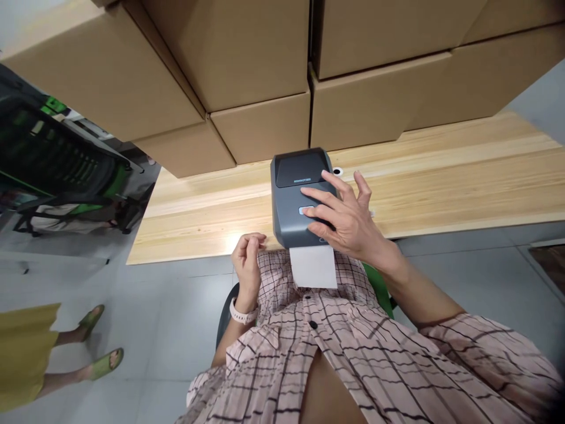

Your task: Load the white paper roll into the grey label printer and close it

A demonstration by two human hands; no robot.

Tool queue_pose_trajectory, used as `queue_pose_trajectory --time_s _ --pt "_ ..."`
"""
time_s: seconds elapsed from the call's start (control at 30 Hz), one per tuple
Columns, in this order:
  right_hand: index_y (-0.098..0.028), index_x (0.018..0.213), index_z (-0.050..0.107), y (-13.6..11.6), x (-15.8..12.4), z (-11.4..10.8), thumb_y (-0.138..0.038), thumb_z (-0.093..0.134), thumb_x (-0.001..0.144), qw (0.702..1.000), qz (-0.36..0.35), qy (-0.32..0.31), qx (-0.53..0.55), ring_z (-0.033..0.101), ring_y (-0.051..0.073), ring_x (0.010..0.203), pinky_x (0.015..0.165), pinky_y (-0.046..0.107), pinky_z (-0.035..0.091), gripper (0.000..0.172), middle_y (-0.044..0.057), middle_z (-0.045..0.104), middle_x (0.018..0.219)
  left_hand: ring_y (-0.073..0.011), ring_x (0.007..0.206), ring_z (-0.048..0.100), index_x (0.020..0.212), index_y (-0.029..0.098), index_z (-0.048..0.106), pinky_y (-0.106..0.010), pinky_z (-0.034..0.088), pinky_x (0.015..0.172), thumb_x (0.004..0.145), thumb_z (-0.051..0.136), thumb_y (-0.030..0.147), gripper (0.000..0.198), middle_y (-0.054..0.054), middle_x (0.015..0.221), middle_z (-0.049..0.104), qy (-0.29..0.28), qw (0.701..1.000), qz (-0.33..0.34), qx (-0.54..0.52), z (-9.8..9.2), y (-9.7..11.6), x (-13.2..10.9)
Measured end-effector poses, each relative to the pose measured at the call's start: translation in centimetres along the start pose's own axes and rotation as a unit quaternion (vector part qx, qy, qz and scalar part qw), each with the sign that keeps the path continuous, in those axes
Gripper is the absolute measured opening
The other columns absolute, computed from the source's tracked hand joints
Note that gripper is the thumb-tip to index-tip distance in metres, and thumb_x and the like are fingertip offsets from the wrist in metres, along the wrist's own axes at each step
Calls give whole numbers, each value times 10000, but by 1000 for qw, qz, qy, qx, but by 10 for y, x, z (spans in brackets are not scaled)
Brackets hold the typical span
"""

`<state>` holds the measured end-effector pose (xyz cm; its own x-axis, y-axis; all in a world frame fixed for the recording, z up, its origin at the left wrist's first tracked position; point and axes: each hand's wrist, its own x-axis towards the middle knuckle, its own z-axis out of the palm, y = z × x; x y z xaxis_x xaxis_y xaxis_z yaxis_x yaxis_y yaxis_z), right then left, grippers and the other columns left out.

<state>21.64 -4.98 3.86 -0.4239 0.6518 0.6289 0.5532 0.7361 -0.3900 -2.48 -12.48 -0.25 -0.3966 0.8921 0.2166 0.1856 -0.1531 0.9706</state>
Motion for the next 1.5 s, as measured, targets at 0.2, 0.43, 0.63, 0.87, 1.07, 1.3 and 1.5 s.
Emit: queue_pose_trajectory --time_s 0.2,0.43,0.63,0.87,1.07,1.3,1.5 --pt "-381 1401 663 14 -29 13 -517 409 1100 978 80 102 163 398 298 1595 1313 628 303 417 -29 470 1692 -273 1537 501 1602 304 461 -473 463 1252 1065 521 471 565 -117 1677 482 -102 990 99 7 27 -8 -1" --pt "-397 1655 409 11 -61 44 -636 322 1086 936 200 153 246 350 295 1624 1357 577 282 623 -31 405 1728 -279 1694 161 1690 339 292 -572 170 1383 1083 423 525 648 -55 1790 288 -107 974 179 89 39 -15 -6" --pt "-357 1682 361 4 -57 47 -708 272 1064 935 206 156 241 289 306 1649 1369 596 213 716 7 356 1754 -269 1694 158 1678 313 333 -548 184 1388 1104 332 505 606 -45 1775 331 -112 969 211 62 49 -2 -1" --pt "-332 1664 370 -4 -64 62 -627 323 1086 892 258 200 314 403 252 1600 1310 531 384 651 52 418 1724 -267 1622 371 1665 293 281 -441 399 1304 1077 423 547 656 -119 1768 316 -46 991 125 -14 62 -12 -17" --pt "-277 1599 478 -1 -70 70 -661 279 1081 886 286 228 285 474 288 1544 1294 552 381 675 102 505 1658 -251 1506 525 1570 261 475 -424 475 1237 1080 372 593 600 -136 1637 513 -25 993 107 -46 59 -25 -20" --pt "-323 1613 449 -8 -64 61 -715 255 1063 906 278 215 236 483 301 1534 1270 585 412 702 80 515 1648 -281 1647 312 1539 331 569 -462 346 1331 1073 381 607 574 -24 1767 346 -6 993 61 -103 62 -29 -20" --pt "-403 1666 364 -1 -37 20 -751 157 1046 953 212 137 167 341 324 1619 1335 633 276 740 19 414 1719 -261 1678 225 1550 396 553 -493 178 1392 1066 233 690 651 49 1765 346 -44 985 162 -26 47 -8 18"
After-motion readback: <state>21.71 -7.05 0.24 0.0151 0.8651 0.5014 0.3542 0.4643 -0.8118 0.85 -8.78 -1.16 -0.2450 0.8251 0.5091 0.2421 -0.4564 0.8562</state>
